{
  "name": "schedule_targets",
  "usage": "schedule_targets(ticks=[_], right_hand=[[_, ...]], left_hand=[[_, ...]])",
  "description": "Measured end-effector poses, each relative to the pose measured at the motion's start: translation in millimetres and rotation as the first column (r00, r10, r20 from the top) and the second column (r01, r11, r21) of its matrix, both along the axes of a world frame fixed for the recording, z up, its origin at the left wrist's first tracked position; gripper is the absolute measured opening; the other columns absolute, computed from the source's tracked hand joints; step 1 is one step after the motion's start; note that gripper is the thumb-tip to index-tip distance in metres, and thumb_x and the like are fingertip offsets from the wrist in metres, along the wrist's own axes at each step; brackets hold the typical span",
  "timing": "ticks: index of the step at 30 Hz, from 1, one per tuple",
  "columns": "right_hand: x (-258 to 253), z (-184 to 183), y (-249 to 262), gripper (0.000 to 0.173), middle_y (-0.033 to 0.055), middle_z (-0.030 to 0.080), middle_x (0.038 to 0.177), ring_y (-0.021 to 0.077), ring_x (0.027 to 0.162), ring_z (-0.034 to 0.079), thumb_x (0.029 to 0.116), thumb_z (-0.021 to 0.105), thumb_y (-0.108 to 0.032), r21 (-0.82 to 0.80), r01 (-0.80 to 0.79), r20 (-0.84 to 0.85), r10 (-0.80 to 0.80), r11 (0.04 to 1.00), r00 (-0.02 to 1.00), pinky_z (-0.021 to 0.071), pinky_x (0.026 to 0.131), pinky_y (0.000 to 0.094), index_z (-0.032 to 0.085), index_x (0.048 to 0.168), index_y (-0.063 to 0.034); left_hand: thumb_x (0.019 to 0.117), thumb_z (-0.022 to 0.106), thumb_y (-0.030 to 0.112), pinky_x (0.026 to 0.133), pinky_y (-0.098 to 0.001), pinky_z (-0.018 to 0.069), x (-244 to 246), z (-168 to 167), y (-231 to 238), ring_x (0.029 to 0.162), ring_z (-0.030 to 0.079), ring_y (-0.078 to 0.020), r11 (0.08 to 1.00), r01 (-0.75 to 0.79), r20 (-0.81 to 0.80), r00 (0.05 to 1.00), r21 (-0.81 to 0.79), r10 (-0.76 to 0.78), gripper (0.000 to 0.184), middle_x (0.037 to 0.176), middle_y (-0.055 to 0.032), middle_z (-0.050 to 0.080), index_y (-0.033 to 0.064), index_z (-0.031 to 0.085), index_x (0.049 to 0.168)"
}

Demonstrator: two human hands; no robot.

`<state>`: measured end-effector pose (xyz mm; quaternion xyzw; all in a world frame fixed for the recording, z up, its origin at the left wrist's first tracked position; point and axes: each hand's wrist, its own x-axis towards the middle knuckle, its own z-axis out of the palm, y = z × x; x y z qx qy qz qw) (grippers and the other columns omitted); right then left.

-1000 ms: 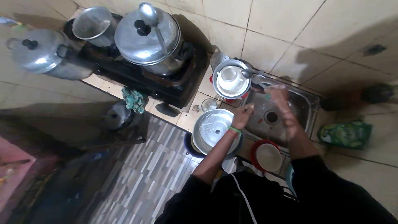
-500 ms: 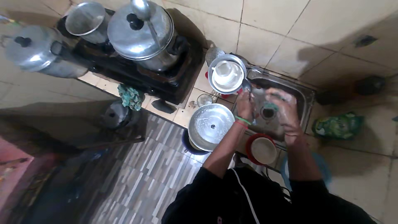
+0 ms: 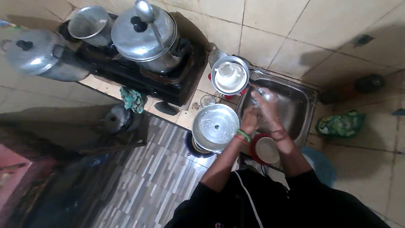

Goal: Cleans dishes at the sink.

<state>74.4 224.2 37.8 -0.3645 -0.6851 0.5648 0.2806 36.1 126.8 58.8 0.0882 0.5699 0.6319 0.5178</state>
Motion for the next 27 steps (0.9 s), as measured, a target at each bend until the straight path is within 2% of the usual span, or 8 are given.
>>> schedule_targets(ticks=[3,7,11,13,18,21,24,27], right_hand=[[6,-6,0,0.035,0.0096,0.069,0.106,0.0130,0.089,0.068,0.0952,0.066,-0.018,-0.151,-0.054,-0.087,0.041,0.987,0.995,0.0601,0.082,0.0339,0.064,0.125,0.0003],[11,-15,6,0.030,0.0034,0.060,0.078,0.0102,0.069,0.057,0.1006,0.064,-0.035,0.092,0.076,-0.005,-0.076,0.993,0.997,0.0508,0.064,0.0312,0.068,0.095,-0.0060],[11,-2,3,0.037,0.0135,0.069,0.114,0.0168,0.100,0.066,0.0948,0.071,-0.023,-0.022,-0.092,0.062,0.093,0.996,0.994,0.0556,0.090,0.0377,0.067,0.125,-0.0011],[17,-6,4,0.032,0.0122,0.069,0.105,0.0161,0.090,0.066,0.0947,0.070,-0.022,0.009,-0.123,0.039,0.123,0.992,0.992,0.0569,0.081,0.0365,0.067,0.119,-0.0020],[10,2,15,0.034,0.0204,0.069,0.101,0.0299,0.093,0.067,0.1023,0.063,-0.028,0.269,-0.029,0.153,-0.013,0.963,0.988,0.0535,0.088,0.0487,0.068,0.113,0.0045],[13,-6,6,0.028,0.0191,0.072,0.102,0.0356,0.100,0.069,0.1013,0.063,-0.024,0.509,-0.339,0.276,0.223,0.791,0.935,0.0524,0.092,0.0562,0.075,0.102,0.0004],[12,-23,5,0.037,0.0152,0.070,0.084,0.0340,0.084,0.069,0.0990,0.063,-0.035,0.620,-0.445,0.344,0.286,0.647,0.895,0.0541,0.079,0.0534,0.072,0.084,-0.0024],[-2,-25,14,0.048,0.0226,0.068,0.075,0.0393,0.073,0.070,0.0976,0.065,-0.038,0.610,-0.300,0.342,0.098,0.733,0.935,0.0544,0.067,0.0574,0.068,0.081,0.0072]], left_hand=[[0.1113,0.029,0.018,0.037,-0.0160,0.0317,-1,-4,0,0.038,0.034,-0.0025,0.999,0.025,0.118,0.993,0.042,-0.030,0.032,0.053,0.0049,0.040,0.0099,0.048,0.087],[0.1114,0.028,0.014,0.037,-0.0139,0.0296,15,-2,-1,0.038,0.033,-0.0005,0.995,0.084,0.251,0.964,0.050,-0.094,0.031,0.052,0.0062,0.036,0.0094,0.046,0.086],[0.1097,0.029,0.013,0.036,-0.0133,0.0270,-6,0,-10,0.037,0.030,-0.0002,0.982,0.178,0.281,0.941,0.061,-0.188,0.036,0.051,0.0074,0.035,0.0136,0.044,0.077],[0.1100,0.029,0.014,0.036,-0.0126,0.0266,-6,-2,-15,0.037,0.029,0.0005,0.968,0.233,0.339,0.907,0.092,-0.250,0.034,0.051,0.0082,0.034,0.0140,0.044,0.080],[0.1110,0.028,0.012,0.036,-0.0112,0.0265,6,1,-22,0.038,0.029,0.0023,0.941,0.333,0.428,0.844,0.057,-0.324,0.032,0.053,0.0093,0.035,0.0138,0.043,0.083],[0.1098,0.032,0.010,0.035,-0.0109,0.0261,-9,0,-23,0.037,0.029,0.0024,0.932,0.360,0.338,0.881,-0.026,-0.331,0.031,0.052,0.0090,0.034,0.0129,0.045,0.082],[0.1096,0.038,0.011,0.039,-0.0148,0.0316,-10,-13,-24,0.040,0.034,-0.0012,0.926,0.350,0.030,0.936,-0.143,-0.350,0.020,0.056,0.0052,0.038,0.0066,0.050,0.094],[0.1118,0.035,0.018,0.044,-0.0187,0.0346,9,-18,-19,0.046,0.036,-0.0036,0.945,0.280,-0.178,0.935,-0.167,-0.308,0.027,0.064,0.0032,0.040,0.0019,0.054,0.103]])
